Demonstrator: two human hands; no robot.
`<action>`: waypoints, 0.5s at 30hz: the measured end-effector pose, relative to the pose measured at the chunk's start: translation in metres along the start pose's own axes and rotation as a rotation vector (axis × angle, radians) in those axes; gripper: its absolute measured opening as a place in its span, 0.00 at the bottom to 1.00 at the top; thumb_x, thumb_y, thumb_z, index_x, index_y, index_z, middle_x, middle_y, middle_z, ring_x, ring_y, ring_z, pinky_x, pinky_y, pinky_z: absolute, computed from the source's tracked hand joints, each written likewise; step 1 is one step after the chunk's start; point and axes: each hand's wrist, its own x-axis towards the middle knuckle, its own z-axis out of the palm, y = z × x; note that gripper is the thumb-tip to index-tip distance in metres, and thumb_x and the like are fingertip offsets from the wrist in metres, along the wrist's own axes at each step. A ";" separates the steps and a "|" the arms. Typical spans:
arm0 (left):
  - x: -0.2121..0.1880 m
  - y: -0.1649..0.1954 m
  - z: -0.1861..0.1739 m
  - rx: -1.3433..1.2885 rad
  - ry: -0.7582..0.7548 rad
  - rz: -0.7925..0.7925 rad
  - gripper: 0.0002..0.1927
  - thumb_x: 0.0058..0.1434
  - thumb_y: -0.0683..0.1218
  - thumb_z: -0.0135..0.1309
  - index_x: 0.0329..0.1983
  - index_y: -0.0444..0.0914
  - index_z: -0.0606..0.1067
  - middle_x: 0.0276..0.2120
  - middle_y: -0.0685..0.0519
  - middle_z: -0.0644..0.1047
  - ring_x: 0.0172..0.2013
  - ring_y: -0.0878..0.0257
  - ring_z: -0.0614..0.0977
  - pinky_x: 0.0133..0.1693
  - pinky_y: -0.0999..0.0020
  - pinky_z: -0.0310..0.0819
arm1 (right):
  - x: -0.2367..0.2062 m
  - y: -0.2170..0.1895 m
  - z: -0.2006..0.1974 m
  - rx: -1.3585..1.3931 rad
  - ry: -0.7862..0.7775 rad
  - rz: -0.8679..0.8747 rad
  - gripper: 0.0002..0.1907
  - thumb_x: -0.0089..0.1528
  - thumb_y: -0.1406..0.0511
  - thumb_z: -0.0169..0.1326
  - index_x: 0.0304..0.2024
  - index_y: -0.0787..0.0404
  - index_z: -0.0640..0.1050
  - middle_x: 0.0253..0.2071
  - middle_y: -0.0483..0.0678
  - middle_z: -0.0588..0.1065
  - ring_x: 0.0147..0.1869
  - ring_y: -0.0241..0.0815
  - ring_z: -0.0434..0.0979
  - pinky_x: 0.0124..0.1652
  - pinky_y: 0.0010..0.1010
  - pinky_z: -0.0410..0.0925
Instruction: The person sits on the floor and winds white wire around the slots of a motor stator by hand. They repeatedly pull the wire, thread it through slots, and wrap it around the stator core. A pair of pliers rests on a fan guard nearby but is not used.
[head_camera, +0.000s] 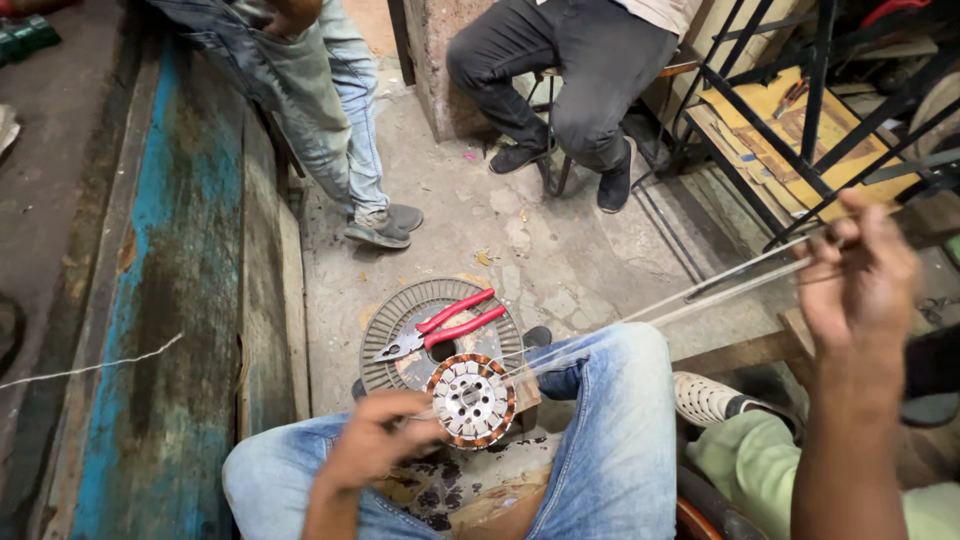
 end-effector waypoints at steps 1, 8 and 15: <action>-0.008 0.000 -0.014 -0.069 0.093 0.092 0.06 0.61 0.43 0.61 0.34 0.34 0.82 0.29 0.48 0.82 0.27 0.59 0.80 0.29 0.60 0.75 | 0.013 0.012 -0.010 0.040 0.057 0.067 0.11 0.80 0.61 0.47 0.55 0.63 0.74 0.40 0.43 0.75 0.39 0.37 0.72 0.49 0.34 0.67; -0.057 0.032 -0.103 -0.769 0.372 0.824 0.18 0.77 0.56 0.49 0.35 0.43 0.79 0.16 0.64 0.60 0.17 0.74 0.57 0.24 0.75 0.59 | 0.044 0.046 -0.066 -0.170 0.345 0.033 0.12 0.76 0.58 0.52 0.51 0.61 0.77 0.45 0.47 0.82 0.48 0.45 0.80 0.51 0.38 0.74; -0.052 0.068 -0.119 -0.893 0.663 0.657 0.17 0.80 0.54 0.43 0.46 0.40 0.77 0.15 0.63 0.58 0.17 0.74 0.56 0.23 0.78 0.56 | 0.025 0.030 -0.105 -0.551 0.723 -0.064 0.13 0.75 0.56 0.54 0.50 0.58 0.78 0.43 0.46 0.80 0.43 0.45 0.80 0.40 0.34 0.69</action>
